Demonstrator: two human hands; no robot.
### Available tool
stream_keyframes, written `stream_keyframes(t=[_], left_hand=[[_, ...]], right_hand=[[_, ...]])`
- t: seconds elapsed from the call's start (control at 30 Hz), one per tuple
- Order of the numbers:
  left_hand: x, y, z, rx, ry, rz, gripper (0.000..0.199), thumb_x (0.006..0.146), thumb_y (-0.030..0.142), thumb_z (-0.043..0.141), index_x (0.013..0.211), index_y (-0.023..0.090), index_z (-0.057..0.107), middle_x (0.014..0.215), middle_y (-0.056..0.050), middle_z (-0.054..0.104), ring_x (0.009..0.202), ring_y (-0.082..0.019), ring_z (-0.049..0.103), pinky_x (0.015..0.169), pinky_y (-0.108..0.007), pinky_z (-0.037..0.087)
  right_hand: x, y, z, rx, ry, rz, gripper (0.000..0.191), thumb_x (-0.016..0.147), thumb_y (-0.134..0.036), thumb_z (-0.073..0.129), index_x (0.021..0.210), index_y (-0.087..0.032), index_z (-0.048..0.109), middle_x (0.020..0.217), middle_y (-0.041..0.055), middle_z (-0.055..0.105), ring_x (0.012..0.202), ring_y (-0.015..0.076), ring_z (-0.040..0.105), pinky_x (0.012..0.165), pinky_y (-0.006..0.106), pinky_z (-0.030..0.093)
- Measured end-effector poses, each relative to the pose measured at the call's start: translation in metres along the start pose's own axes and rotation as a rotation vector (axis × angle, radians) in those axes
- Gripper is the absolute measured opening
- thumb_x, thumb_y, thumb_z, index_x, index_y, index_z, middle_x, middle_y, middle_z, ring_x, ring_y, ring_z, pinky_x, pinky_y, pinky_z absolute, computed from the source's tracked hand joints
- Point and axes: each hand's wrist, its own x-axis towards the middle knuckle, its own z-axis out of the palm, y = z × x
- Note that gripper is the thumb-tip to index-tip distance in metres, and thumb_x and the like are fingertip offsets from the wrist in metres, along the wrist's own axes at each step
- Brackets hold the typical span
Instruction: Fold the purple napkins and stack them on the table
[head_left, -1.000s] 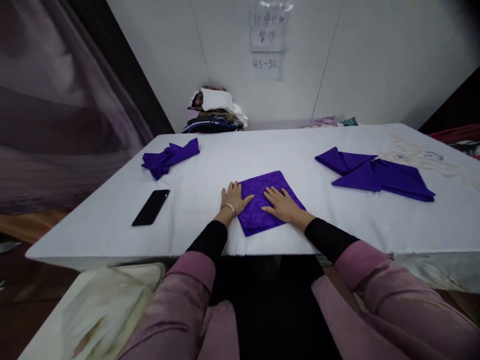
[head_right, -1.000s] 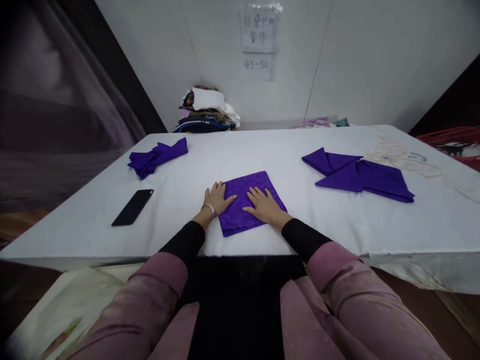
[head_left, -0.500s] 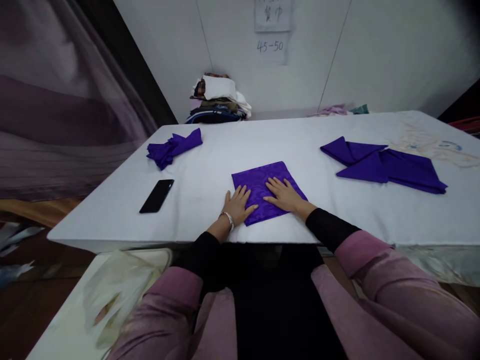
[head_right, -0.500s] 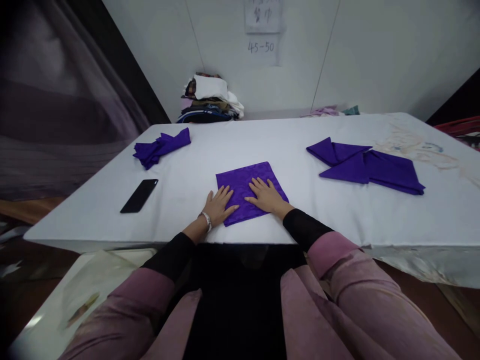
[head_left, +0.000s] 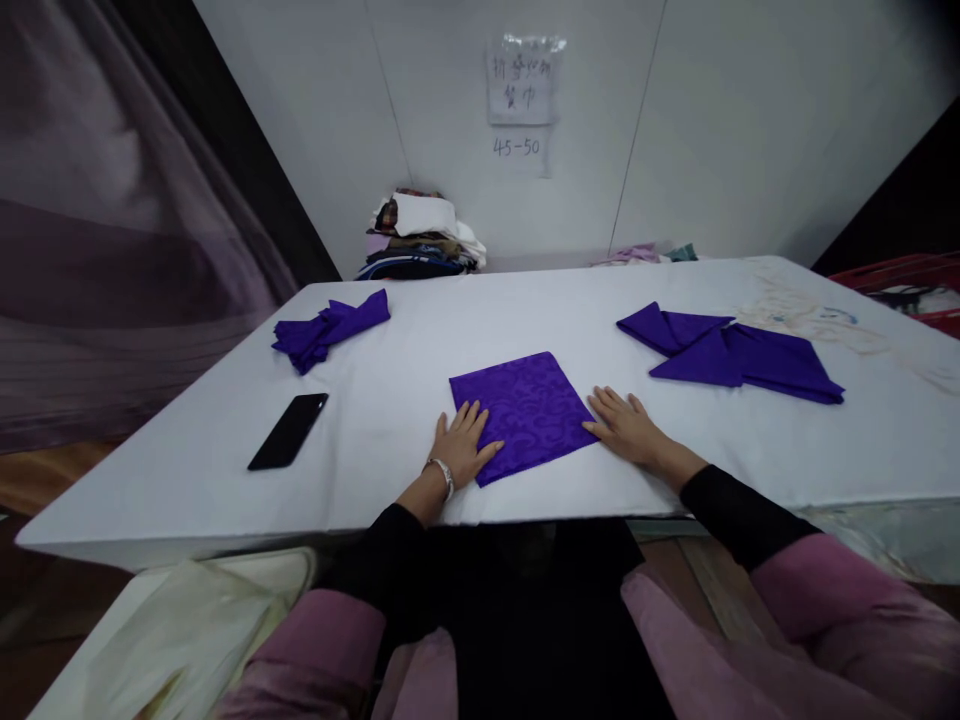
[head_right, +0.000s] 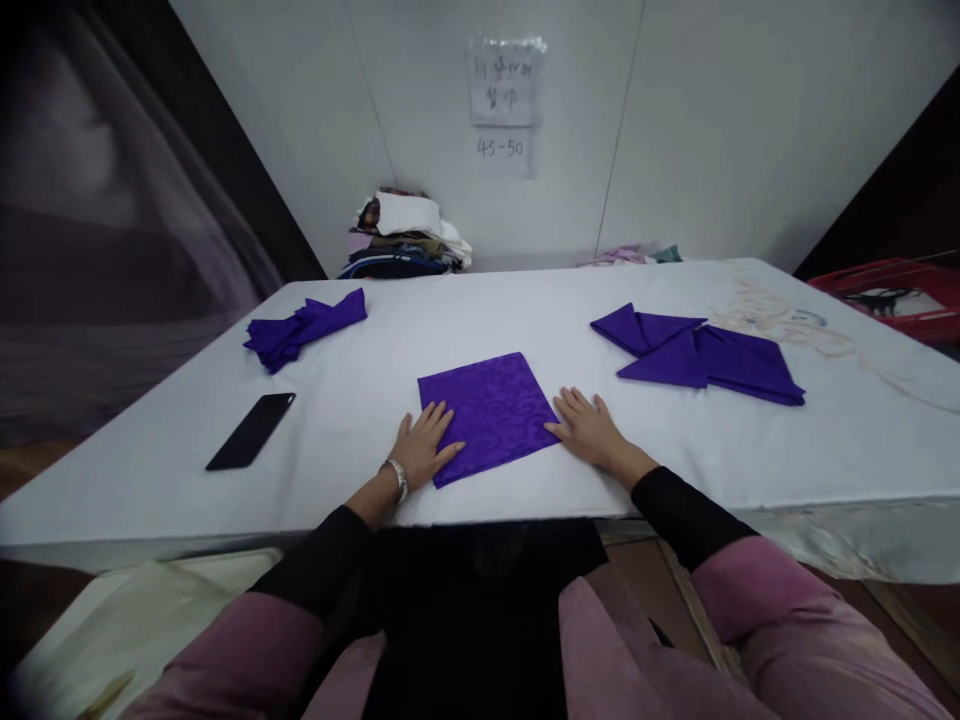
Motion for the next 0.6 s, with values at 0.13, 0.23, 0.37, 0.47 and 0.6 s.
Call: stream_keyframes(t=[0.13, 0.23, 0.37, 0.47, 0.6], left_hand=[[0.0, 0.0, 0.0, 0.003, 0.003, -0.003, 0.069, 0.085, 0.062, 0.025, 0.141, 0.022, 0.025, 0.15, -0.007, 0.021, 0.139, -0.025, 0.012, 0.109, -0.053, 0.009], [0.0, 0.001, 0.0, 0.011, -0.002, -0.005, 0.069, 0.085, 0.061, 0.025, 0.141, 0.021, 0.025, 0.15, -0.008, 0.02, 0.139, -0.024, 0.011, 0.109, -0.054, 0.008], [-0.002, 0.002, 0.0, 0.015, -0.003, -0.005, 0.069, 0.085, 0.061, 0.025, 0.141, 0.02, 0.027, 0.149, -0.009, 0.023, 0.139, -0.025, 0.012, 0.109, -0.054, 0.009], [-0.006, 0.001, -0.001, -0.005, 0.005, -0.002, 0.068, 0.085, 0.06, 0.03, 0.14, 0.021, 0.028, 0.148, -0.009, 0.027, 0.138, -0.025, 0.015, 0.109, -0.054, 0.01], [0.0, -0.005, -0.012, -0.084, 0.079, -0.048, 0.05, 0.085, 0.052, 0.039, 0.127, 0.026, 0.048, 0.138, -0.005, 0.045, 0.13, -0.022, 0.034, 0.109, -0.048, 0.019]], right_hand=[[0.017, -0.035, -0.015, 0.052, 0.032, -0.105, 0.071, 0.088, -0.061, 0.022, 0.143, -0.016, 0.025, 0.149, 0.0111, 0.02, 0.138, 0.027, 0.013, 0.108, 0.051, 0.012], [0.048, -0.084, -0.018, 0.108, 0.037, -0.285, 0.071, 0.088, -0.062, 0.022, 0.142, -0.017, 0.026, 0.15, 0.01, 0.019, 0.138, 0.0266, 0.012, 0.109, 0.049, 0.011], [0.096, -0.129, -0.011, 0.128, 0.012, -0.39, 0.062, 0.091, -0.053, 0.024, 0.141, -0.016, 0.029, 0.149, 0.011, 0.022, 0.137, 0.0263, 0.014, 0.109, 0.049, 0.012], [0.121, -0.135, 0.0, 0.097, 0.0, -0.366, 0.059, 0.092, -0.049, 0.026, 0.139, -0.015, 0.032, 0.148, 0.0127, 0.025, 0.137, 0.0266, 0.017, 0.108, 0.049, 0.014], [0.13, -0.126, 0.016, 0.101, 0.004, -0.32, 0.064, 0.09, -0.055, 0.025, 0.14, -0.015, 0.032, 0.148, 0.0121, 0.026, 0.137, 0.0268, 0.017, 0.108, 0.051, 0.013]])
